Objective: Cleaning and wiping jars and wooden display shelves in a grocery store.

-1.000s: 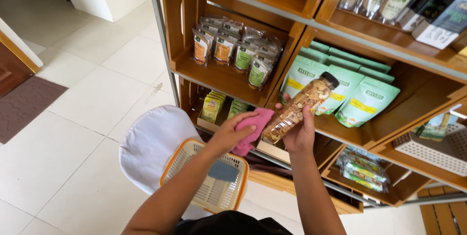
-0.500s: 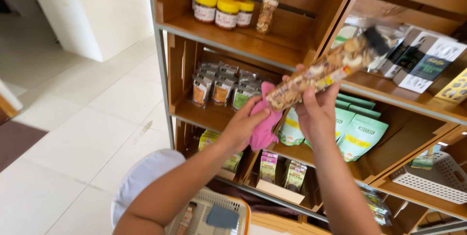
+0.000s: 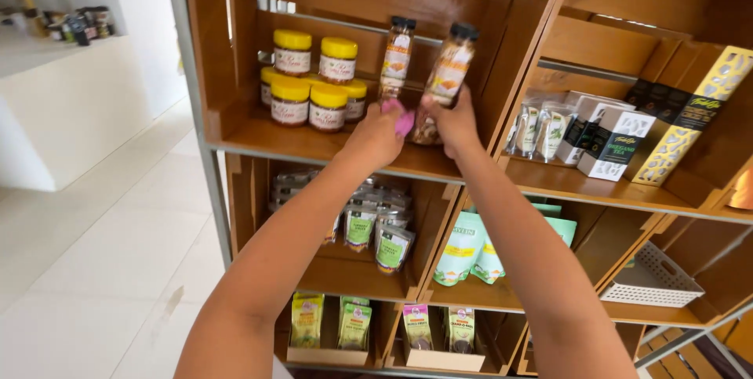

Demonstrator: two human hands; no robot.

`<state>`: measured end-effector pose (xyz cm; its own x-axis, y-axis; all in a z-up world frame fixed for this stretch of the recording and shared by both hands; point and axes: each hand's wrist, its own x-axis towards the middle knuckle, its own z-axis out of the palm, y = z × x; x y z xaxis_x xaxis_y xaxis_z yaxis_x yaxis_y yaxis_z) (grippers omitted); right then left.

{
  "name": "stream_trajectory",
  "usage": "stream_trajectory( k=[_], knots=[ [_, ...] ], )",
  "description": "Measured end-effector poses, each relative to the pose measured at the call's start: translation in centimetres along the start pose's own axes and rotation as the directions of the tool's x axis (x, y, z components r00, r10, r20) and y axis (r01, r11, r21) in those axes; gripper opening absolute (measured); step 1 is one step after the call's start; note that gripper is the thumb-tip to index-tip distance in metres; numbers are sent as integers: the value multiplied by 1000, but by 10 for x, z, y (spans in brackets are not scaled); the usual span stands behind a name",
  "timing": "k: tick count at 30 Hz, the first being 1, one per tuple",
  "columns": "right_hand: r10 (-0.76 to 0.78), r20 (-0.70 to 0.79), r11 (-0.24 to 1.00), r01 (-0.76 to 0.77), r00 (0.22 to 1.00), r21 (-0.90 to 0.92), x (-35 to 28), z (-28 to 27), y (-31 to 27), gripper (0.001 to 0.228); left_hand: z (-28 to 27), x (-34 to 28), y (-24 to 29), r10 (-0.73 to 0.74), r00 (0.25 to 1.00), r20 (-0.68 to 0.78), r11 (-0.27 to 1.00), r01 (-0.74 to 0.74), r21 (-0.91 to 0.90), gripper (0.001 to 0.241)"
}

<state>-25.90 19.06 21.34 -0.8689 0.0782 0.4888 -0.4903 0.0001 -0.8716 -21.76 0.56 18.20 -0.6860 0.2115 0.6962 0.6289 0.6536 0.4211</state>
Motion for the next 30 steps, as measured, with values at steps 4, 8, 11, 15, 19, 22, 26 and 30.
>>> stream_trajectory(
  k=[4, 8, 11, 15, 19, 22, 26, 30],
  knots=[
    [-28, -122, 978, 2, 992, -209, 27, 5, 30, 73, -8, 5, 4, 17, 997, 79, 1000, -17, -6, 33],
    [-93, -162, 944, 35, 982, -328, 39, 11, 41, 77, -7, 11, -3, 2, 987, 161, 998, -13, 66, 23],
    [-104, -180, 935, 35, 978, -352, 46, 12, 48, 75, -4, 12, -10, 37, 990, 136, 999, -42, 34, 27],
    [-101, -192, 895, 5, 976, -445, 50, 9, 51, 70, -5, 9, -15, 83, 991, 108, 996, -81, -23, 36],
    [-124, -178, 869, 20, 976, -494, 52, 4, 64, 68, -6, 7, -19, 105, 992, 68, 993, -100, -68, 37],
    [-130, -132, 860, 46, 983, -507, 52, -4, 74, 69, -12, 0, -15, 104, 993, 50, 990, -98, -104, 34],
    [20, -117, 843, -80, 993, -532, 12, 6, 34, 84, -44, -24, 2, 170, 983, -73, 969, -180, -168, 36],
    [-58, 11, 935, 58, 998, -349, -63, 1, 6, 91, -90, -68, 32, 142, 963, -228, 949, -198, -246, 41]
  ],
)
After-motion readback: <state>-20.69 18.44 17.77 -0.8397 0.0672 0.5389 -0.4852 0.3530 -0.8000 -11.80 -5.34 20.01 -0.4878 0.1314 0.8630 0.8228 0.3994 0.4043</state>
